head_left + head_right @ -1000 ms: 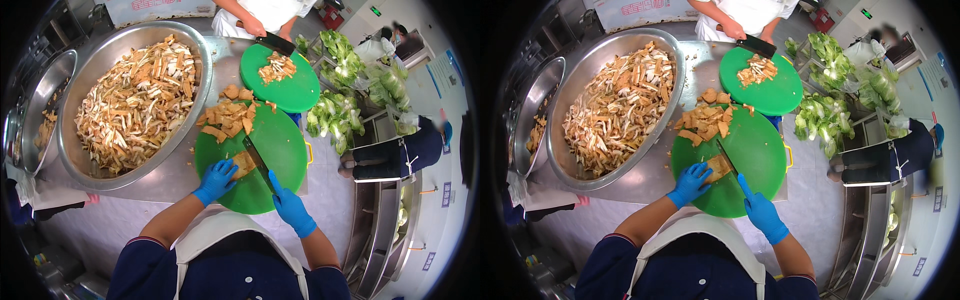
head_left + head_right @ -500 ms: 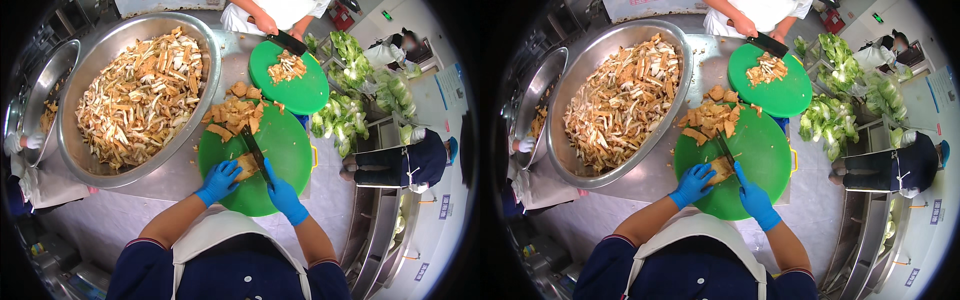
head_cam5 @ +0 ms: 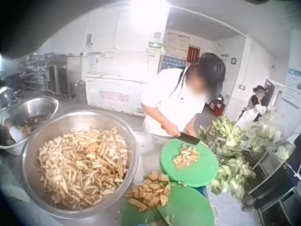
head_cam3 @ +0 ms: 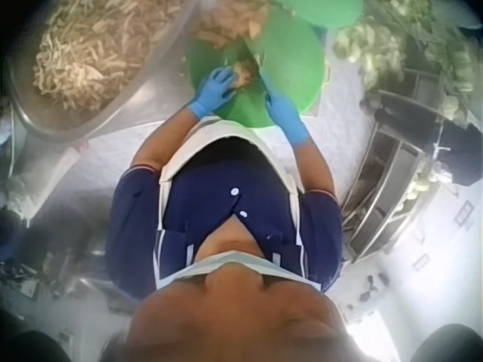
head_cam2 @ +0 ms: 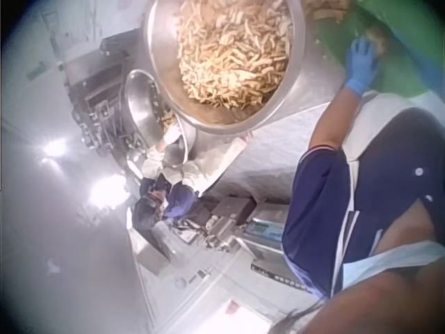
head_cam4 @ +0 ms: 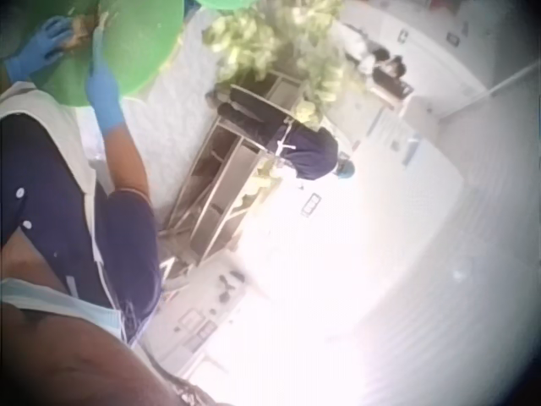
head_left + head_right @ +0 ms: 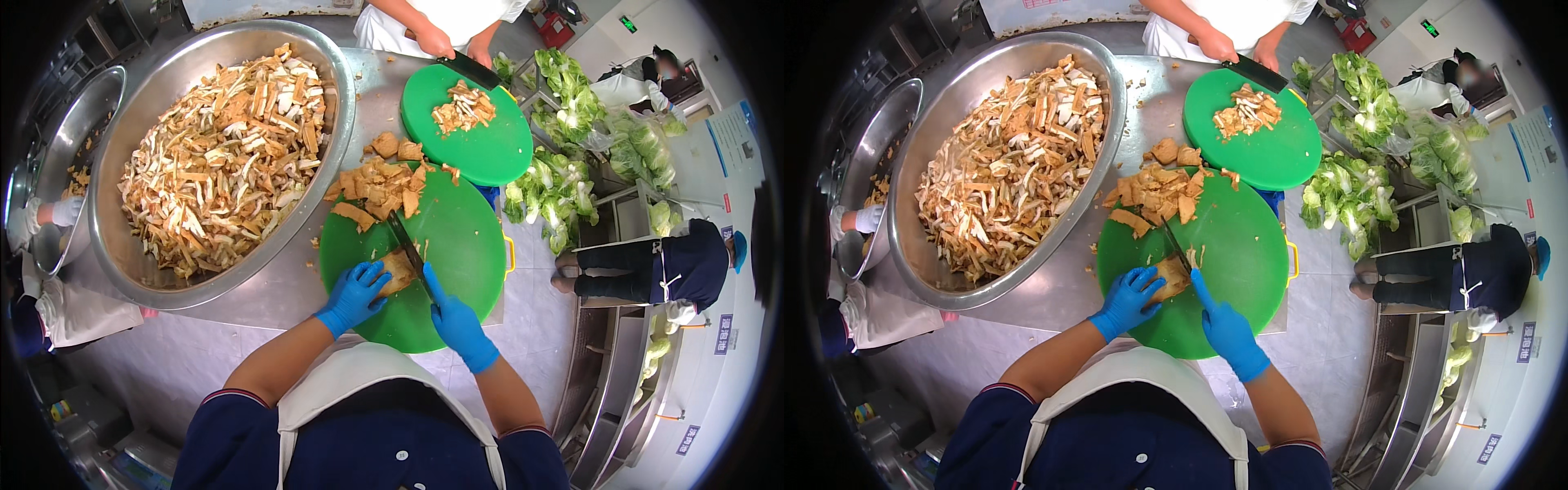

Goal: The person slices rectangular tofu sheets into thin strips on a green cutting board using a cleaver. The strips are transferred into a large metal bowl. The person also briefly handles whole tofu sheets in a separate bowl before resuming chopping.

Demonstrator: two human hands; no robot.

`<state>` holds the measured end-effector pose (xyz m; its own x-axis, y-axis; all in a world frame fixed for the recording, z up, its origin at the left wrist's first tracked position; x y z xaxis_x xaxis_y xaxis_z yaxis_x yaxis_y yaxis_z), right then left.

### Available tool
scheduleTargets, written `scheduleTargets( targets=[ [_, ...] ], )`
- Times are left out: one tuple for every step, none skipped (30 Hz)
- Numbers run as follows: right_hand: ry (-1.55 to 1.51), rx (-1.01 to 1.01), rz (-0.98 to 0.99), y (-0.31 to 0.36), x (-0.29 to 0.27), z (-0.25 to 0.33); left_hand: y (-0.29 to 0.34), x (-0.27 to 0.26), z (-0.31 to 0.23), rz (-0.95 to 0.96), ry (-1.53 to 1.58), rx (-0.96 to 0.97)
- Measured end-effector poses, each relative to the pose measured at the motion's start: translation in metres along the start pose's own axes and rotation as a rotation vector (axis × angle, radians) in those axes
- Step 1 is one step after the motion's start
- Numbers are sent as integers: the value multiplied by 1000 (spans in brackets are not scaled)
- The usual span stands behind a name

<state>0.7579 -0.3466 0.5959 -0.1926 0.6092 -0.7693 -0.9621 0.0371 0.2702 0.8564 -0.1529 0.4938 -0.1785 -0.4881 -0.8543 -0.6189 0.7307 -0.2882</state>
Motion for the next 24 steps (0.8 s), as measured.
scheduleTargets(
  targets=[
    [-12,11,-6,-1,-3,0,0,-1,-2,12,-12,4],
    [-21,16,-3,-2,-6,0,1,-2,-2,21,-24,-3],
    [-14,-19,-31,2,-10,2,0,-3,-1,7,-12,-3],
    [-7,-54,-59,11,-16,6,-2,-4,-1,-7,-1,-3],
    [0,-84,-83,19,-19,9,-1,-4,-1,-16,15,-4],
    [13,-77,-57,25,-18,10,1,-3,-1,-15,17,-11],
    [27,-70,-30,29,-17,11,3,-2,0,-13,17,-19],
    [40,-57,-13,32,-18,12,2,-2,0,-11,20,-16],
    [38,-28,1,30,-13,9,1,-2,-1,-6,19,-12],
    [36,1,14,24,-4,4,0,-2,-1,-1,16,-9],
    [32,26,28,18,2,1,0,-4,-2,3,10,-7],
    [15,9,-1,12,3,-2,-1,-3,-2,6,14,-6],
    [-1,-7,-29,5,2,-4,-1,-2,-1,9,19,-6],
    [-19,-27,-58,0,1,-3,-1,-2,1,11,20,-6],
    [-15,-36,-70,1,-1,-2,0,-1,2,13,21,1],
    [-12,-43,-83,5,-5,1,1,1,2,15,22,10],
    [-7,-57,-92,8,-11,4,0,2,3,15,20,11],
    [-3,-56,-82,15,-16,11,3,2,3,2,23,2],
    [0,-54,-71,24,-23,18,4,3,4,-11,25,-8],
    [7,-44,-70,30,-27,22,3,3,3,-23,34,-7],
    [8,-24,-15,31,-25,21,3,3,3,-21,38,-7],
    [8,-4,40,30,-20,18,3,2,3,-20,41,-9],
    [9,20,89,29,-15,16,2,1,2,-17,47,-4],
    [10,46,94,24,-10,15,1,2,2,-18,49,-4]
  ],
)
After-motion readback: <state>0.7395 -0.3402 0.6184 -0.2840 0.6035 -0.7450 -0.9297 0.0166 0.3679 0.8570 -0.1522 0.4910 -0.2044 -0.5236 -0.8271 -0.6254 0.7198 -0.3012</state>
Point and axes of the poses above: each hand's wrist, its own y-axis away from the middle knuckle, its own x-axis out of the palm, z = x × y, the point moved 1 cm from there along -y, towards the middle knuckle, and after that the axes turned 2 degrees about -x, right-handed, at the moved point
